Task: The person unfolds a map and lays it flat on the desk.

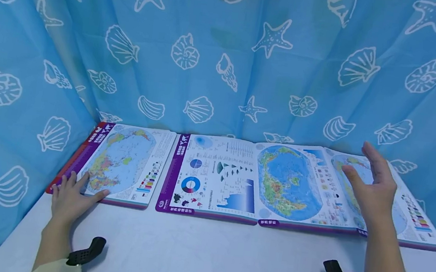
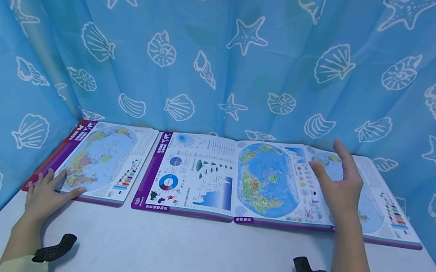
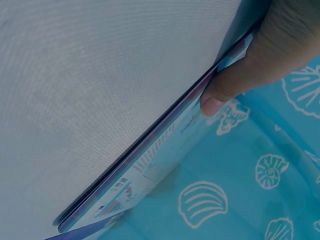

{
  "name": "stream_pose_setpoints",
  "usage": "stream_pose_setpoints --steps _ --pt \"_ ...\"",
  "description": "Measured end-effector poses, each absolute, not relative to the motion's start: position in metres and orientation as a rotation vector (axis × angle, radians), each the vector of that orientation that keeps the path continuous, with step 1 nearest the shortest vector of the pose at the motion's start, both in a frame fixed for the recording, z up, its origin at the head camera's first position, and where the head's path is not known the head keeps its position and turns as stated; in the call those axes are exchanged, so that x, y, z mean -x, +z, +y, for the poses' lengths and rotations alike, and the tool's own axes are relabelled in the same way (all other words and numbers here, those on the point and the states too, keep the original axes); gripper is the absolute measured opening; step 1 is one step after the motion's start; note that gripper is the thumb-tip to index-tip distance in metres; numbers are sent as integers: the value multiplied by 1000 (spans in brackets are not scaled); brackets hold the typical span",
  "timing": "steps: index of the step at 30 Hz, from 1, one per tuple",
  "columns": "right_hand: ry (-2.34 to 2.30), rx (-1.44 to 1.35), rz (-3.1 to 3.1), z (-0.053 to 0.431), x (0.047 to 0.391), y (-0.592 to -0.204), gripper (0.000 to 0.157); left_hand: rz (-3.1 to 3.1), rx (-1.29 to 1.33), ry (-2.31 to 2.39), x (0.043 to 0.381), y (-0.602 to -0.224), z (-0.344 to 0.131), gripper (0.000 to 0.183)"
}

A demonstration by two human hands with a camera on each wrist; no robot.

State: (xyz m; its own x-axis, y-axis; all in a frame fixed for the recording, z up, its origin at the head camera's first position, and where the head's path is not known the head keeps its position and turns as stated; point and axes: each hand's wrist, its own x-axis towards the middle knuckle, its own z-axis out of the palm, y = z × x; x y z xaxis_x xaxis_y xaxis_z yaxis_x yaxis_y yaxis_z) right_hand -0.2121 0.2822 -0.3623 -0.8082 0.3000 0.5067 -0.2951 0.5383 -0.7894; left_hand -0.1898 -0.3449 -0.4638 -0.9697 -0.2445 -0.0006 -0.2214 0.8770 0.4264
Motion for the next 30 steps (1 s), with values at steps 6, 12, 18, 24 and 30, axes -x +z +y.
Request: stream_pose_setpoints --steps 6,12,18,24,30 --pt "1264 -71 -2179 260 221 -359 63 -2989 -371 -679 191 -463 -345 105" --pt "1235 -180 -2175 238 232 -356 64 -2991 -380 -682 190 -463 -345 104" --pt "1285 -248 -2147 218 236 -355 64 -2995 -383 -685 190 -464 -344 105" --pt "1307 -342 -2121 196 242 -353 64 -3002 -381 -687 190 -463 -344 105" --pt "1398 -365 -2141 174 246 -345 65 -3002 -382 -682 190 -463 -344 104"
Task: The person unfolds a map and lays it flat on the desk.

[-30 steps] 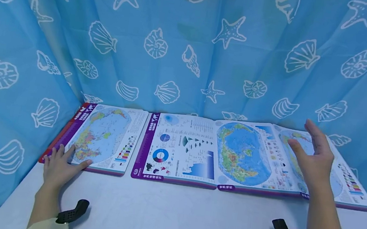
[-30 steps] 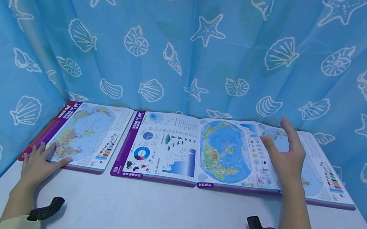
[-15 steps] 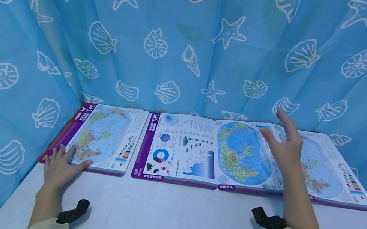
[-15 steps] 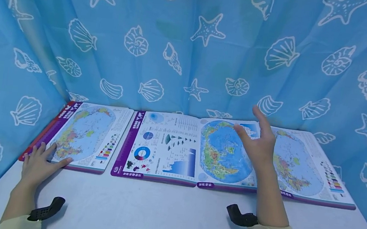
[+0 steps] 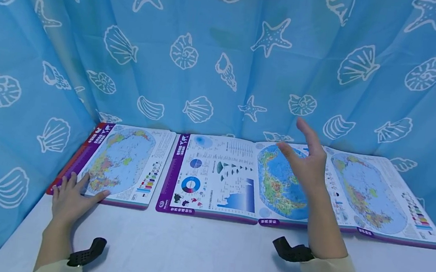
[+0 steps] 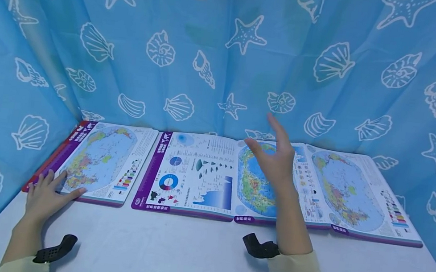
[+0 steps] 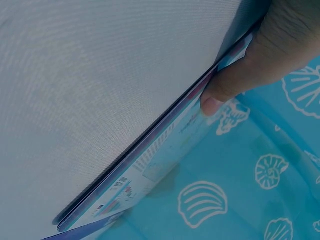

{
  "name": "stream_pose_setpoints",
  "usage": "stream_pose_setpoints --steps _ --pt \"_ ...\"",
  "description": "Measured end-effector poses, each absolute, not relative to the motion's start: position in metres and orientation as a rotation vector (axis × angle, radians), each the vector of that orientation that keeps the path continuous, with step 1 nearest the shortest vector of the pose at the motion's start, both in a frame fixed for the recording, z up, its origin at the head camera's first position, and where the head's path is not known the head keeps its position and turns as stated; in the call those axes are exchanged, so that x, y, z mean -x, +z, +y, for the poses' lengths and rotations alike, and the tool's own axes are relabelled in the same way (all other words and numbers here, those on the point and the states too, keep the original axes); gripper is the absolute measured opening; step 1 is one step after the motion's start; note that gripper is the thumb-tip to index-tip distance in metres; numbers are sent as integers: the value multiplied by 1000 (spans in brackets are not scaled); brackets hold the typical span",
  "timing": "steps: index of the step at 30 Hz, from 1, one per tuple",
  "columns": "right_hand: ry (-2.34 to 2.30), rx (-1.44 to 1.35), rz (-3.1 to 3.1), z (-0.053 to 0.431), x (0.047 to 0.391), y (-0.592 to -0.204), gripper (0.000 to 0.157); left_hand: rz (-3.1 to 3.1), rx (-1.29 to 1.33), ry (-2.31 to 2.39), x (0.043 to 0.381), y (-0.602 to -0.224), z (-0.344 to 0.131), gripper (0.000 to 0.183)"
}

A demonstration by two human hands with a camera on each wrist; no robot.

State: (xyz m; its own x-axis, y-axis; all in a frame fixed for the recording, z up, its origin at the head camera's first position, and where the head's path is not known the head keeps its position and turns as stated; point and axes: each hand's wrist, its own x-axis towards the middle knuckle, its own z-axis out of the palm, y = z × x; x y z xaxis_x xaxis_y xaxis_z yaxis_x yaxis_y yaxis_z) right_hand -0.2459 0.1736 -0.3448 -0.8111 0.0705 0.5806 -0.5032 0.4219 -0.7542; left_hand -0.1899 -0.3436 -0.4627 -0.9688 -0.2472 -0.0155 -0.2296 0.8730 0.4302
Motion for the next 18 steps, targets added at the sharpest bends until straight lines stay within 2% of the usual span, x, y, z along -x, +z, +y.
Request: stream_pose_setpoints --steps 6,18 --pt "1432 -445 -2110 148 247 -343 62 -3002 -384 -686 189 -465 -345 104" --pt "1459 -532 -2177 97 246 -344 66 -2997 -395 -681 189 -465 -344 104"
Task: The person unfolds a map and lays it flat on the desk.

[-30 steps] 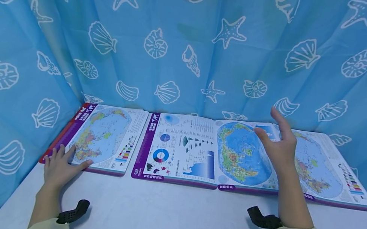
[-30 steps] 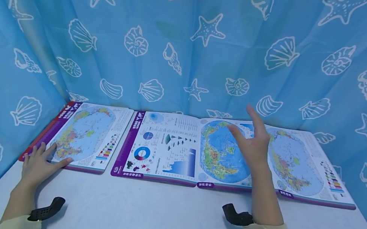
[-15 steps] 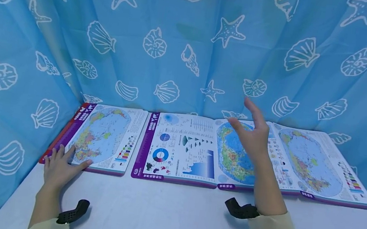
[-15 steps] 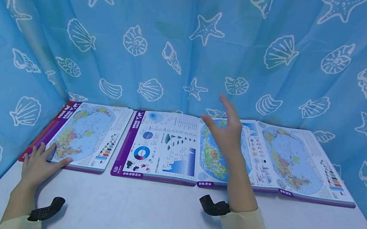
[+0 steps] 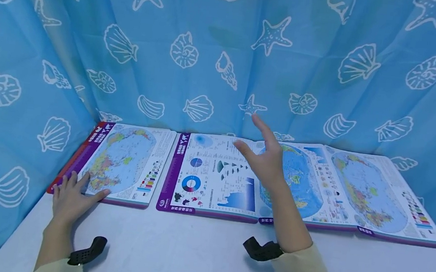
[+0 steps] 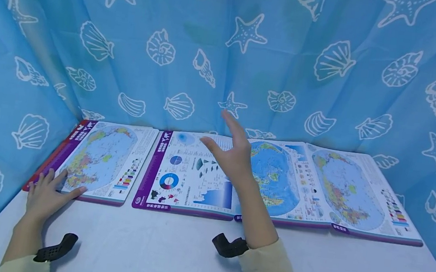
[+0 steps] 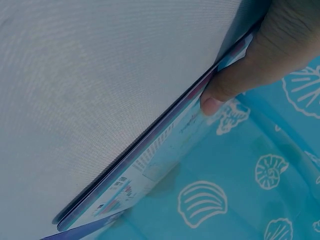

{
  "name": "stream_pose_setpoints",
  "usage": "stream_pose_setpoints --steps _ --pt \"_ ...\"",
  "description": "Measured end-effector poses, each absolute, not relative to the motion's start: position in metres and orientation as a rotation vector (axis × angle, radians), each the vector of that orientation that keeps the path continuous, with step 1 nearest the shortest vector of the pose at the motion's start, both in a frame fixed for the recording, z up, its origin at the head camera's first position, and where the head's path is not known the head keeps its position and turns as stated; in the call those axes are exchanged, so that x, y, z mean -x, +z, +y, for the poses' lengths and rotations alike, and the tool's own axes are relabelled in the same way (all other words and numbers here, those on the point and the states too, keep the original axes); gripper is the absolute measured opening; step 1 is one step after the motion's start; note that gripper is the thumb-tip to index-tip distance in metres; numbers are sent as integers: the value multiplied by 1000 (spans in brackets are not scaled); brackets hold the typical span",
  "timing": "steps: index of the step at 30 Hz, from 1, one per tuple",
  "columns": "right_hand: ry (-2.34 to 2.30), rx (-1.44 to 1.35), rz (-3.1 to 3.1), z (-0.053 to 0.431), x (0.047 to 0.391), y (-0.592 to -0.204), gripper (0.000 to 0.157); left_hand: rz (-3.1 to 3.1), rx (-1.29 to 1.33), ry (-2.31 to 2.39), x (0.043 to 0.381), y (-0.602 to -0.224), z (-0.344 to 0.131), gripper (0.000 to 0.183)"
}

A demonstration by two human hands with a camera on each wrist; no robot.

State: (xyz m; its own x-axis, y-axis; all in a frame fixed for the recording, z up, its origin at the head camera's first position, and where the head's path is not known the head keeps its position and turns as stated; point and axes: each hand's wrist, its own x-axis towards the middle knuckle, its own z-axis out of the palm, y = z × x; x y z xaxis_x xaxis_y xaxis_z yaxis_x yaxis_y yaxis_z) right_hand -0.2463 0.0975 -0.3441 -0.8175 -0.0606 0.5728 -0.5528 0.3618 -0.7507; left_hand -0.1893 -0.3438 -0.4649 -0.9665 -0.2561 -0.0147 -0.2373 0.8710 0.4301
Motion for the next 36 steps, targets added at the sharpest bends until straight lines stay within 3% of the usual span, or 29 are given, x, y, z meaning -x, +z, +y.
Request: stream_pose_setpoints --steps 12,19,36 --pt "1534 -569 -2182 44 238 -342 75 -3003 -381 -677 186 -468 -346 104" --pt "1514 -661 -2212 12 229 -346 69 -3000 -412 -691 184 -469 -344 104" --pt "1493 -684 -2542 -43 226 -387 73 -2976 -397 -668 188 -466 -344 98"
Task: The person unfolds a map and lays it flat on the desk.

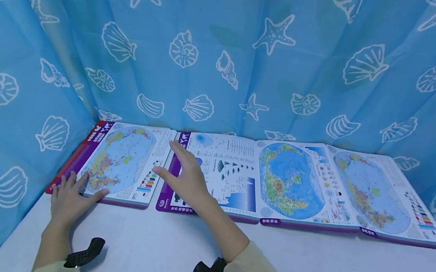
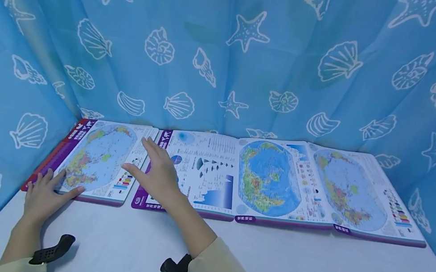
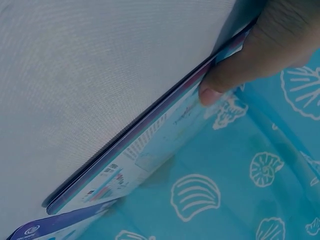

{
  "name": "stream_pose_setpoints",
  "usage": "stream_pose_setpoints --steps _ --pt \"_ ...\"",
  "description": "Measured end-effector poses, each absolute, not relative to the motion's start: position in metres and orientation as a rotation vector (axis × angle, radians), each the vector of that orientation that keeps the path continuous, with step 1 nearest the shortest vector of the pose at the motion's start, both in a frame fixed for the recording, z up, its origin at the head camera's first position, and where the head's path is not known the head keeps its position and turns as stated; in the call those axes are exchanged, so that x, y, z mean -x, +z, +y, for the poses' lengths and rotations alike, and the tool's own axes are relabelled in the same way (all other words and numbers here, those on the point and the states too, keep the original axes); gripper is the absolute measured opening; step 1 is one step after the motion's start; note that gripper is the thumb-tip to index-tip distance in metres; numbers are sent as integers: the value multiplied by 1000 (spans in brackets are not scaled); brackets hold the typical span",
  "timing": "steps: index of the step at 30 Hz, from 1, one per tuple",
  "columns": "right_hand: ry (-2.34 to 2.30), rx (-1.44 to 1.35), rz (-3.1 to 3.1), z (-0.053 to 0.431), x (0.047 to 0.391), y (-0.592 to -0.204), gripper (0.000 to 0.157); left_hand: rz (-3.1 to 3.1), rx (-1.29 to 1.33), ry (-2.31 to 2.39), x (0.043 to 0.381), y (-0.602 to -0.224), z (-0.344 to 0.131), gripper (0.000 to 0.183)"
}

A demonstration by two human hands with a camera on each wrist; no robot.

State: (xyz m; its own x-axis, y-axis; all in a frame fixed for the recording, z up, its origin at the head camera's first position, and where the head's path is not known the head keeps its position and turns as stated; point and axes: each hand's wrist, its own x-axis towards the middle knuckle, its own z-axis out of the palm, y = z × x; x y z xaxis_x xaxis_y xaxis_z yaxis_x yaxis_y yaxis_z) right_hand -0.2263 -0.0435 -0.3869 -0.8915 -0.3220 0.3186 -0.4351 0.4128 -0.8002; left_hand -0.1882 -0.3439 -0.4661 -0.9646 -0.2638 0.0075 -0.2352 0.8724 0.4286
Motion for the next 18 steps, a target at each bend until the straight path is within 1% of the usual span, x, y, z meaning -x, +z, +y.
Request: stream_pose_setpoints --steps 7,12,18 --pt "1439 -634 -2760 -54 237 -416 74 -2955 -465 -725 188 -466 -341 88" --pt "1399 -607 -2871 -57 239 -431 80 -2967 -529 -724 187 -467 -342 88" --pt "1181 -665 -2981 -67 242 -443 84 -2961 -535 -730 190 -465 -342 90"
